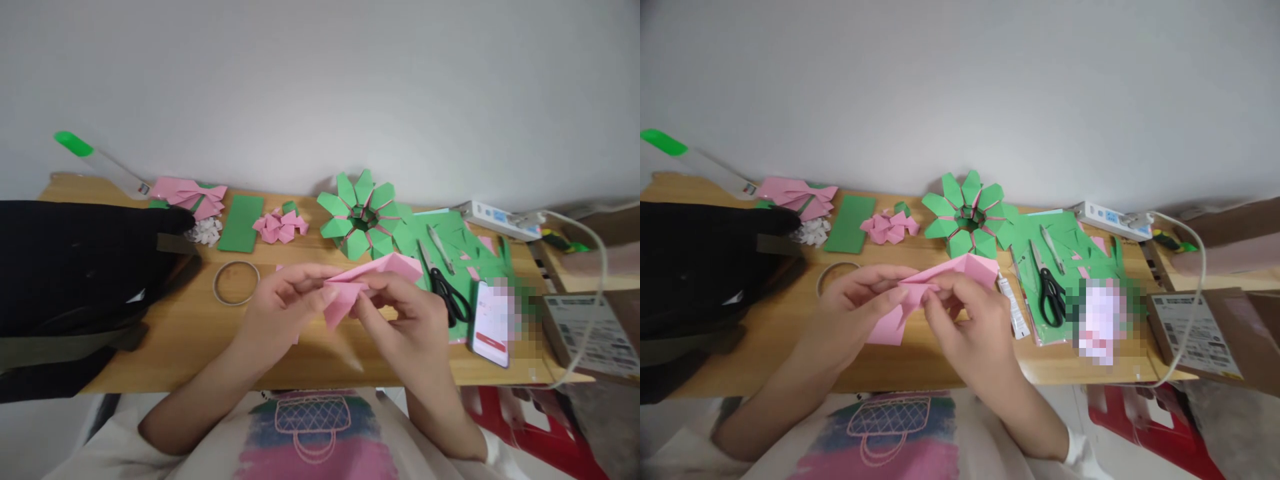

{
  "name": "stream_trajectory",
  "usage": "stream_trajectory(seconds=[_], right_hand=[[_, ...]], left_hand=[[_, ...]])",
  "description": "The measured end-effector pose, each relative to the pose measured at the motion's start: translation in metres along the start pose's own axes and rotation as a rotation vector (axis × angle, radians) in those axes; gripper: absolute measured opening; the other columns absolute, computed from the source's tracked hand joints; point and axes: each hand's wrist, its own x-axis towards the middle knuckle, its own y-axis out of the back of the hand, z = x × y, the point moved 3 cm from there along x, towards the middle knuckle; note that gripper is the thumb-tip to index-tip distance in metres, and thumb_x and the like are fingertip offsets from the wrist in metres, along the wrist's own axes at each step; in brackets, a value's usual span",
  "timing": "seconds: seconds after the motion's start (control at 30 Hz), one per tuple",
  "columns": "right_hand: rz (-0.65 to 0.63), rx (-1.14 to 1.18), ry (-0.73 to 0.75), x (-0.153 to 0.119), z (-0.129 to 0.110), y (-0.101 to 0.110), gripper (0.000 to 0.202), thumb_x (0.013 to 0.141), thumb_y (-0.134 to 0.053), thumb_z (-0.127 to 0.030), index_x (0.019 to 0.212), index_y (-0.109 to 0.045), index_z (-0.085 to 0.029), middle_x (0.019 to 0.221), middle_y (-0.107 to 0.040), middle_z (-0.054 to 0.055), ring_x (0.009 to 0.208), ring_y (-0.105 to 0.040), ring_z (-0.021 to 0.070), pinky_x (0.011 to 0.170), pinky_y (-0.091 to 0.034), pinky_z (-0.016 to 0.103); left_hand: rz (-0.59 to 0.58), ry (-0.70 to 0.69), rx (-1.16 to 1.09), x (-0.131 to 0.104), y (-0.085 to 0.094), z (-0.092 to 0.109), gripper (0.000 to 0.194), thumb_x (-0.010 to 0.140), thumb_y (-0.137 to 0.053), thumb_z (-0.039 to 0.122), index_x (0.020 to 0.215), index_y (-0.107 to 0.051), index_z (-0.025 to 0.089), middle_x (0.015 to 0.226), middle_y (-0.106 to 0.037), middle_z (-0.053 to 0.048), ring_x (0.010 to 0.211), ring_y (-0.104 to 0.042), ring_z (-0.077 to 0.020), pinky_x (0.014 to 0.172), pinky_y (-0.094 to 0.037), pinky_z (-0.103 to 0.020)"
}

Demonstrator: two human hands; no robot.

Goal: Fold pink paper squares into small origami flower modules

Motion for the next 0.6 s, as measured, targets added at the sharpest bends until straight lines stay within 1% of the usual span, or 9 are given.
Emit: stream_trajectory(seconds=[0.13, 0.27, 0.37, 0.4, 0.43, 0.47, 0.5, 0.53, 0.6], right_hand=[[-0.01, 0.028, -0.075, 0.001, 0.003, -0.001, 0.012, 0.082, -0.062, -0.017, 0.07, -0.064, -0.017, 0.054, -0.064, -0.004, 0.045, -0.058, 0.0073, 0.041, -0.044, 0.017], [0.015, -0.028, -0.089, -0.005, -0.001, 0.001, 0.018, 0.083, -0.065, -0.021, 0.065, -0.063, -0.019, 0.052, -0.061, -0.005, 0.041, -0.053, 0.0064, 0.04, -0.041, 0.018], [0.198, -0.183, 0.008, -0.011, -0.01, 0.015, 0.007, 0.082, -0.068, -0.019, 0.076, -0.067, -0.021, 0.057, -0.062, -0.005, 0.044, -0.05, 0.0071, 0.042, -0.041, 0.021], [0.264, -0.247, 0.054, -0.011, -0.012, 0.021, 0.006, 0.081, -0.069, -0.017, 0.083, -0.068, -0.022, 0.062, -0.064, -0.004, 0.05, -0.054, 0.0089, 0.046, -0.044, 0.022], [0.297, -0.305, 0.097, -0.011, -0.014, 0.026, 0.011, 0.081, -0.069, -0.016, 0.09, -0.068, -0.023, 0.071, -0.067, -0.001, 0.059, -0.058, 0.0118, 0.053, -0.048, 0.025], [0.291, -0.347, 0.126, -0.009, -0.014, 0.029, 0.016, 0.081, -0.069, -0.017, 0.096, -0.068, -0.022, 0.08, -0.068, 0.002, 0.07, -0.062, 0.0153, 0.061, -0.052, 0.029], [0.239, -0.367, 0.132, -0.005, -0.012, 0.031, 0.018, 0.081, -0.068, -0.02, 0.1, -0.067, -0.022, 0.089, -0.069, 0.004, 0.082, -0.064, 0.0188, 0.07, -0.054, 0.033], [0.157, -0.356, 0.123, -0.001, -0.008, 0.031, 0.02, 0.082, -0.068, -0.024, 0.102, -0.067, -0.021, 0.095, -0.07, 0.006, 0.089, -0.065, 0.0208, 0.076, -0.054, 0.036], [-0.006, -0.248, 0.055, 0.008, 0.001, 0.028, 0.02, 0.083, -0.067, -0.028, 0.103, -0.067, -0.022, 0.098, -0.072, 0.005, 0.091, -0.067, 0.0204, 0.078, -0.055, 0.036]], left_hand=[[0.068, 0.029, 0.062, 0.0, 0.003, -0.002, 0.014, 0.078, -0.073, 0.031, 0.089, -0.075, 0.023, 0.082, -0.078, -0.001, 0.064, -0.071, -0.0141, 0.051, -0.055, -0.019], [0.122, 0.031, 0.111, 0.001, 0.003, 0.0, 0.012, 0.078, -0.071, 0.031, 0.084, -0.076, 0.022, 0.078, -0.078, -0.001, 0.064, -0.071, -0.0155, 0.052, -0.056, -0.022], [0.123, 0.019, 0.065, 0.003, 0.002, 0.002, 0.009, 0.077, -0.07, 0.026, 0.08, -0.075, 0.02, 0.077, -0.078, -0.002, 0.066, -0.072, -0.0164, 0.057, -0.059, -0.024], [0.121, 0.014, 0.047, 0.004, 0.002, 0.003, 0.008, 0.077, -0.069, 0.025, 0.079, -0.075, 0.02, 0.078, -0.078, -0.002, 0.068, -0.072, -0.0165, 0.059, -0.059, -0.024], [0.119, 0.011, 0.034, 0.004, 0.002, 0.003, 0.007, 0.076, -0.07, 0.024, 0.079, -0.075, 0.02, 0.078, -0.078, -0.002, 0.069, -0.073, -0.0164, 0.06, -0.06, -0.024], [0.116, 0.009, 0.028, 0.004, 0.002, 0.004, 0.006, 0.076, -0.07, 0.022, 0.079, -0.074, 0.02, 0.078, -0.078, -0.002, 0.07, -0.073, -0.0162, 0.061, -0.06, -0.024], [0.114, 0.005, 0.027, 0.005, 0.002, 0.004, 0.005, 0.076, -0.07, 0.022, 0.078, -0.074, 0.02, 0.078, -0.078, -0.002, 0.07, -0.073, -0.0159, 0.061, -0.06, -0.024], [0.112, 0.002, 0.03, 0.005, 0.002, 0.004, 0.005, 0.076, -0.07, 0.022, 0.078, -0.074, 0.02, 0.078, -0.078, -0.001, 0.069, -0.073, -0.0155, 0.061, -0.06, -0.023], [0.104, -0.002, 0.044, 0.006, 0.001, 0.004, 0.006, 0.075, -0.07, 0.022, 0.078, -0.074, 0.019, 0.076, -0.078, -0.002, 0.068, -0.072, -0.0152, 0.06, -0.059, -0.022]])
